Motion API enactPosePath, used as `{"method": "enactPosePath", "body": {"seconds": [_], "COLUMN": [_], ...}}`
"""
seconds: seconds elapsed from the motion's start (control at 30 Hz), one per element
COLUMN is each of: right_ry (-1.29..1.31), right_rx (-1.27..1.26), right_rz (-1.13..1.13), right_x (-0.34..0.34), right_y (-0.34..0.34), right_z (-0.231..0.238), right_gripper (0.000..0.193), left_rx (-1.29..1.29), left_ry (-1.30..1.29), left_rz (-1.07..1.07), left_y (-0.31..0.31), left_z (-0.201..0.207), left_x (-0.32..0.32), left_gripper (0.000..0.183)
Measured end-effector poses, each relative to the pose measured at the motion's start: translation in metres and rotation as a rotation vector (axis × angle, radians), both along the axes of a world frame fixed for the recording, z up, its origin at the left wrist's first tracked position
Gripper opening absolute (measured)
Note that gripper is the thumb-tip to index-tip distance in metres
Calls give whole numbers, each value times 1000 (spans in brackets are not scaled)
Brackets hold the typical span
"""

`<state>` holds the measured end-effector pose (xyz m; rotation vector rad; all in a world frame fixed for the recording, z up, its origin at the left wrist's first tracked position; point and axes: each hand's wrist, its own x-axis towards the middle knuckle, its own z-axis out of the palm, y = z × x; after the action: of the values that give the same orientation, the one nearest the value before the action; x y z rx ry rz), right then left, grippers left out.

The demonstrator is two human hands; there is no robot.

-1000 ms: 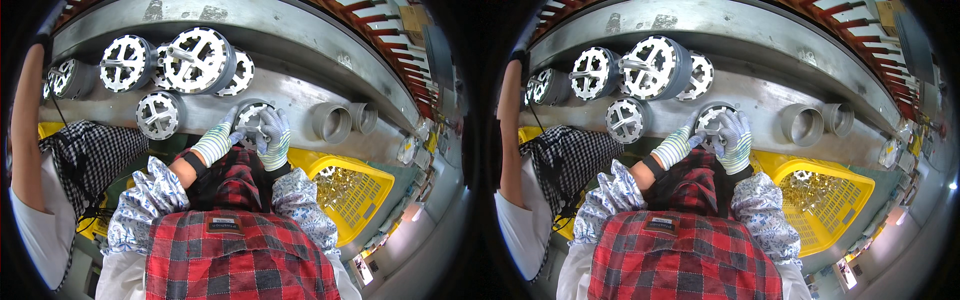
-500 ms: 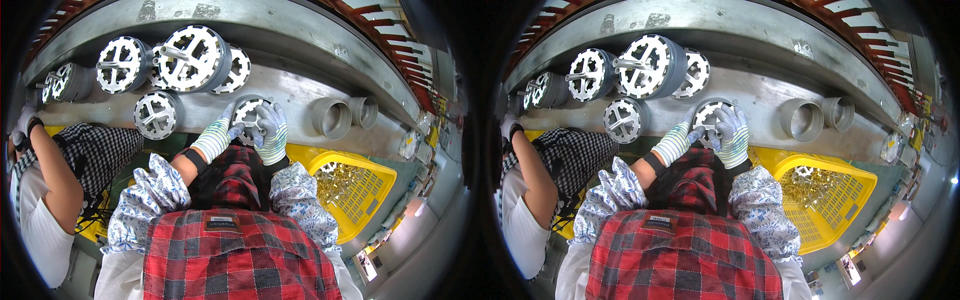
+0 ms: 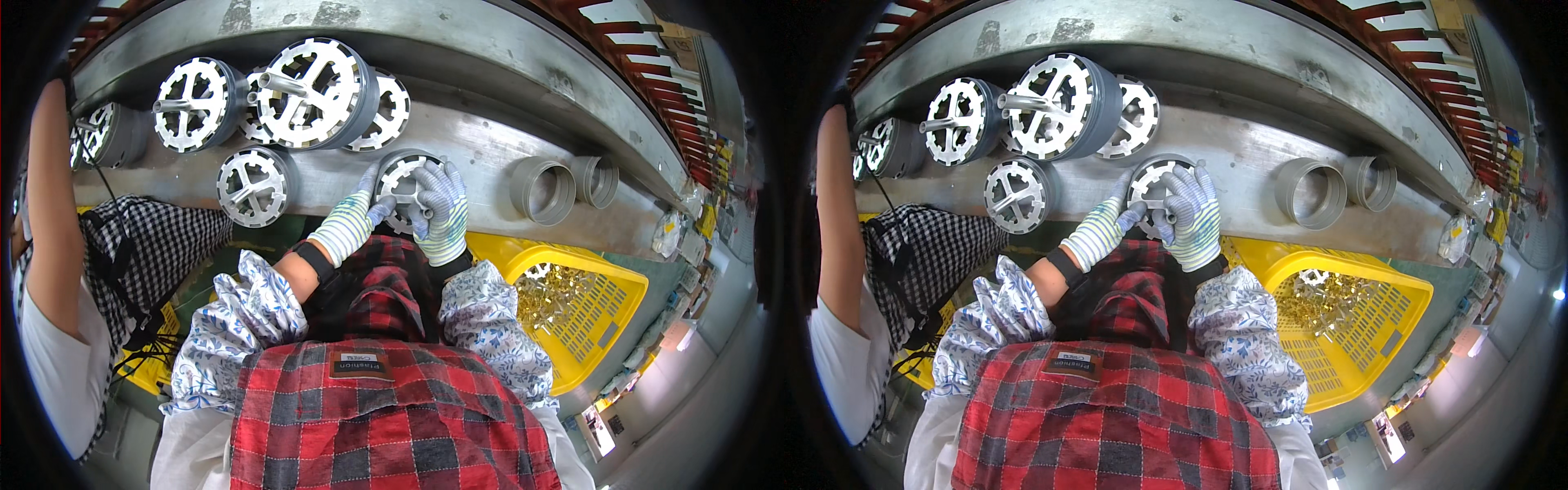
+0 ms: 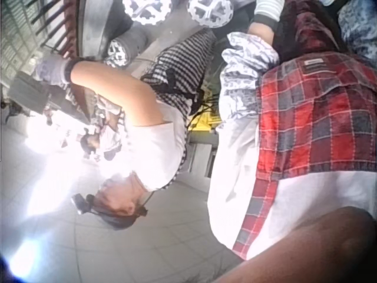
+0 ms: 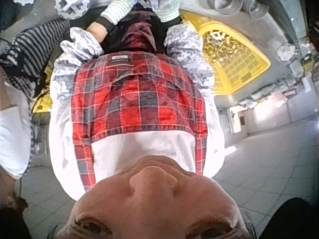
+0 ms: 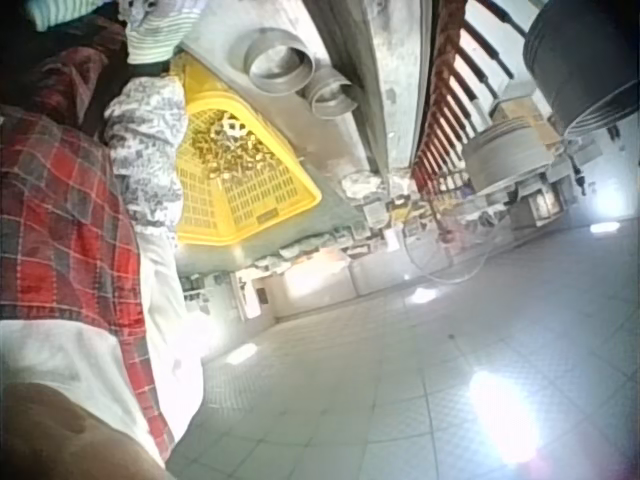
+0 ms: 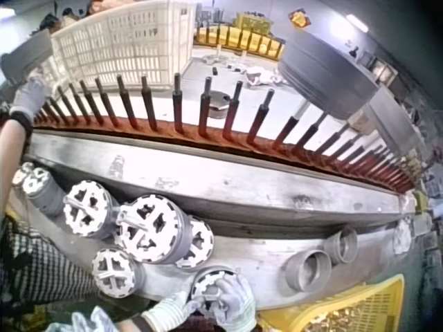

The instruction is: Assembling small metal components into circular housings on a conveyor belt in a factory setting.

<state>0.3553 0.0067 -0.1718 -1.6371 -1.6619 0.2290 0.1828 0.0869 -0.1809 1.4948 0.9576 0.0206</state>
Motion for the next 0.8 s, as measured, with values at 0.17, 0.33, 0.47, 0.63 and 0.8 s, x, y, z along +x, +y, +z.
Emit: {"method": "enactPosePath", "body": {"seconds": [0.17, 0.33, 0.47, 0.63, 0.8], "right_ry": [24, 116, 34, 48, 49], "right_rx": [10, 88, 76, 20, 35], "right_rz": [12, -20, -87, -75, -113], "right_x": [4, 1, 0, -3, -2], "right_y": [4, 11, 11, 12, 10], "right_z": [-2, -4, -10, -12, -17], "right_gripper": [28, 38, 39, 27, 24], "left_rx": [-33, 78, -18, 144, 268], "left_ry": [44, 73, 133, 75, 59], "left_rz": [-12, -23, -9, 17, 4], "left_y": [1, -3, -2, -10, -12], "left_z": [3, 1, 7, -6, -11], "left_x": [2, 1, 5, -1, 2], "left_gripper": [70, 69, 68, 66, 64]}}
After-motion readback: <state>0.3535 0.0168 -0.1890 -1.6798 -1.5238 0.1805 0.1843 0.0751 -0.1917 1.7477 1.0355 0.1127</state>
